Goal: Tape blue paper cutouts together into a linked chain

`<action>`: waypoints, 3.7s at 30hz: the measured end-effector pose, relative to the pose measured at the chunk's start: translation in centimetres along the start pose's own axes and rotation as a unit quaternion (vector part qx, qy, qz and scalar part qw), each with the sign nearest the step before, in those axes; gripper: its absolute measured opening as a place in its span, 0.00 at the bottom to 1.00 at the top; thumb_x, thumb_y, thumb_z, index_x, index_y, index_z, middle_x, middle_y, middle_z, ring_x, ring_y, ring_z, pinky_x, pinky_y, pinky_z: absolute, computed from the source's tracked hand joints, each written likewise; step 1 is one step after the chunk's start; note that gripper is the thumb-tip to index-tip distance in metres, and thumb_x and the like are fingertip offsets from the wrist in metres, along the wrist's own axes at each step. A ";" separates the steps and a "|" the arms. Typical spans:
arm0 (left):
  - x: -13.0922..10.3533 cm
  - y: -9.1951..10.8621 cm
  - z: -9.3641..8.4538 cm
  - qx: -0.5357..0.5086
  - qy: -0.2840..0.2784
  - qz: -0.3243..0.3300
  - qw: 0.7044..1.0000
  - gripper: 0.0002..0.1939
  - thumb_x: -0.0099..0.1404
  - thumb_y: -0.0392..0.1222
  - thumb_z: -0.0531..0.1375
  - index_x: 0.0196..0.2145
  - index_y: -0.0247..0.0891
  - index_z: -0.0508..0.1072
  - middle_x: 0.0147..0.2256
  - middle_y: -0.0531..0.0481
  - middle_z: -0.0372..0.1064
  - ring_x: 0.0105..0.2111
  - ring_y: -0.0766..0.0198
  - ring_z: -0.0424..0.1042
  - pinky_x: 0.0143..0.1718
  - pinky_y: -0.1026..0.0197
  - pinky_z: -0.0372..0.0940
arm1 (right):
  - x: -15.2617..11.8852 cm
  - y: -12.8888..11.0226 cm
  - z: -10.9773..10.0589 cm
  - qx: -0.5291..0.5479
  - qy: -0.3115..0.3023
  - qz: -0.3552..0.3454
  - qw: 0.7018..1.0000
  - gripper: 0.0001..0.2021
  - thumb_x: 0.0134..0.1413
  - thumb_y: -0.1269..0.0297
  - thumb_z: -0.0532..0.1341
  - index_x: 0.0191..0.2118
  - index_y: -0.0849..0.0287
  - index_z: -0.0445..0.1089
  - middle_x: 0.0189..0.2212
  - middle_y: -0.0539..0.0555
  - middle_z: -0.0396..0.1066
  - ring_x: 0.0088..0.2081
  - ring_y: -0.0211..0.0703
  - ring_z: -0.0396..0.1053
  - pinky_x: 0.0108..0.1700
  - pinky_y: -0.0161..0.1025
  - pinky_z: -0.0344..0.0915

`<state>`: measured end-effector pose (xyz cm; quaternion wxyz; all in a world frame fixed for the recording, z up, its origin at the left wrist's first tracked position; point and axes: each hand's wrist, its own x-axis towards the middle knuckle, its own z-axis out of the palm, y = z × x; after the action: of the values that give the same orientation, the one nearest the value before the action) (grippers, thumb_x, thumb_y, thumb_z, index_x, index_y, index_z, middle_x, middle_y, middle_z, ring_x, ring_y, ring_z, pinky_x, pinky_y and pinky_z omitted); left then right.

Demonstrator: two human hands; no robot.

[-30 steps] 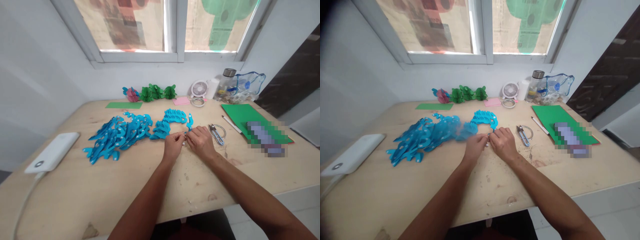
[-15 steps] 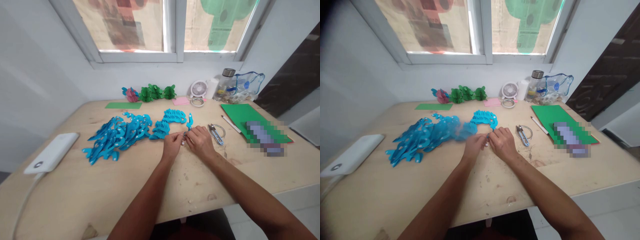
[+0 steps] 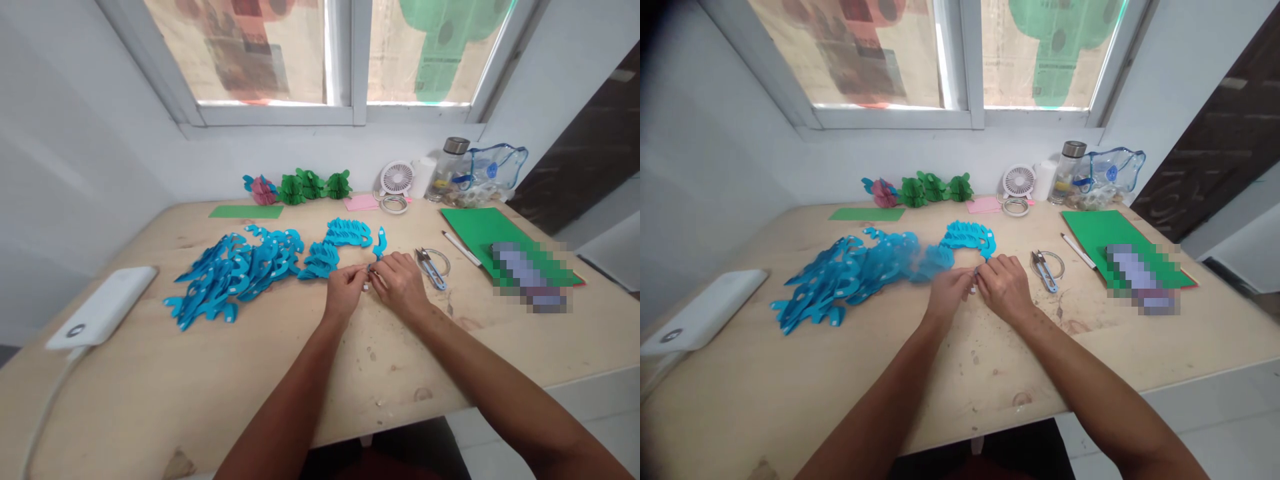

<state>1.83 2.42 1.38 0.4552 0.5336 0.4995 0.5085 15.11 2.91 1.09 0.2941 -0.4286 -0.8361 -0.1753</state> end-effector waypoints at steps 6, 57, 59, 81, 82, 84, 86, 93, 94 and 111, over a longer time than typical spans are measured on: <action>-0.1 0.2 -0.1 0.004 -0.003 -0.003 1.000 0.15 0.53 0.34 0.52 0.10 0.35 0.63 0.11 0.56 0.55 0.20 0.69 0.62 0.20 0.70 0.55 | 0.0 0.0 0.1 0.005 0.000 0.000 1.000 0.09 0.56 0.67 0.53 0.27 0.59 0.67 0.25 0.54 0.66 0.32 0.44 0.57 0.34 0.41 0.48; 0.1 0.1 -0.2 -0.077 0.008 -0.068 0.995 0.13 0.52 0.45 0.58 0.17 0.34 0.73 0.17 0.51 0.66 0.16 0.71 0.60 0.16 0.68 0.52 | 0.6 1.3 0.3 0.554 -0.050 0.405 0.726 0.12 0.41 0.55 0.62 0.23 0.59 0.66 0.18 0.46 0.60 0.22 0.34 0.55 0.26 0.34 0.51; 0.2 -0.1 -0.1 -0.092 0.018 -0.074 0.993 0.15 0.52 0.46 0.58 0.17 0.33 0.72 0.17 0.50 0.67 0.16 0.71 0.60 0.15 0.68 0.52 | 0.6 1.4 0.3 0.559 -0.049 0.409 0.720 0.13 0.41 0.54 0.62 0.23 0.60 0.66 0.18 0.46 0.60 0.22 0.33 0.54 0.26 0.34 0.51; 0.2 0.0 -0.2 -0.017 0.061 -0.039 0.997 0.07 0.50 0.38 0.59 0.20 0.35 0.75 0.19 0.52 0.69 0.19 0.69 0.65 0.19 0.68 0.59 | 0.0 1.0 -0.1 0.247 0.059 0.192 0.948 0.08 0.54 0.64 0.55 0.29 0.59 0.69 0.25 0.53 0.68 0.28 0.39 0.63 0.32 0.37 0.59; 0.2 0.0 -0.2 -0.010 0.057 -0.036 0.998 0.07 0.50 0.38 0.58 0.21 0.34 0.75 0.19 0.52 0.69 0.19 0.69 0.65 0.19 0.68 0.59 | 0.0 0.9 -0.1 0.212 0.056 0.146 0.965 0.08 0.55 0.66 0.54 0.30 0.59 0.69 0.26 0.54 0.69 0.30 0.40 0.64 0.34 0.38 0.59; 0.2 0.0 -0.2 0.007 0.049 -0.026 0.998 0.07 0.51 0.37 0.58 0.21 0.34 0.75 0.19 0.52 0.69 0.19 0.69 0.65 0.19 0.68 0.59 | 0.0 0.7 0.0 0.154 0.044 0.077 0.984 0.08 0.56 0.67 0.54 0.32 0.59 0.70 0.28 0.55 0.70 0.33 0.42 0.65 0.36 0.39 0.58; 0.2 0.0 -0.2 0.022 0.041 -0.014 0.999 0.08 0.51 0.37 0.57 0.20 0.34 0.75 0.20 0.52 0.69 0.19 0.69 0.64 0.21 0.68 0.59 | 0.0 0.7 0.2 0.108 0.033 0.036 0.993 0.09 0.57 0.66 0.54 0.33 0.59 0.71 0.28 0.55 0.70 0.34 0.43 0.64 0.36 0.39 0.57; 0.1 -0.2 -0.3 0.085 0.027 0.028 0.996 0.08 0.54 0.37 0.57 0.23 0.34 0.76 0.22 0.52 0.71 0.21 0.68 0.65 0.26 0.66 0.60 | -0.1 0.7 0.2 0.051 0.017 0.000 0.999 0.10 0.59 0.67 0.53 0.33 0.60 0.72 0.27 0.55 0.70 0.33 0.42 0.62 0.35 0.39 0.54; 0.1 -0.2 -0.3 0.095 0.025 0.034 0.995 0.09 0.55 0.37 0.57 0.23 0.34 0.76 0.23 0.52 0.71 0.22 0.67 0.66 0.27 0.66 0.60 | -0.1 0.7 0.1 0.047 0.020 -0.003 0.999 0.10 0.59 0.67 0.53 0.32 0.60 0.72 0.26 0.54 0.70 0.33 0.42 0.62 0.34 0.39 0.53; -0.4 0.3 -0.1 0.183 0.026 0.098 0.978 0.11 0.56 0.36 0.54 0.18 0.35 0.69 0.18 0.54 0.65 0.22 0.68 0.62 0.25 0.67 0.55 | 0.1 0.3 0.3 -0.033 0.061 -0.027 0.997 0.12 0.57 0.70 0.54 0.23 0.60 0.67 0.21 0.53 0.65 0.28 0.41 0.56 0.32 0.40 0.49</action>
<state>1.79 1.97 1.62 0.2846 0.6407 0.5410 0.4646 15.21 3.31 0.91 0.3257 -0.4039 -0.8216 -0.2361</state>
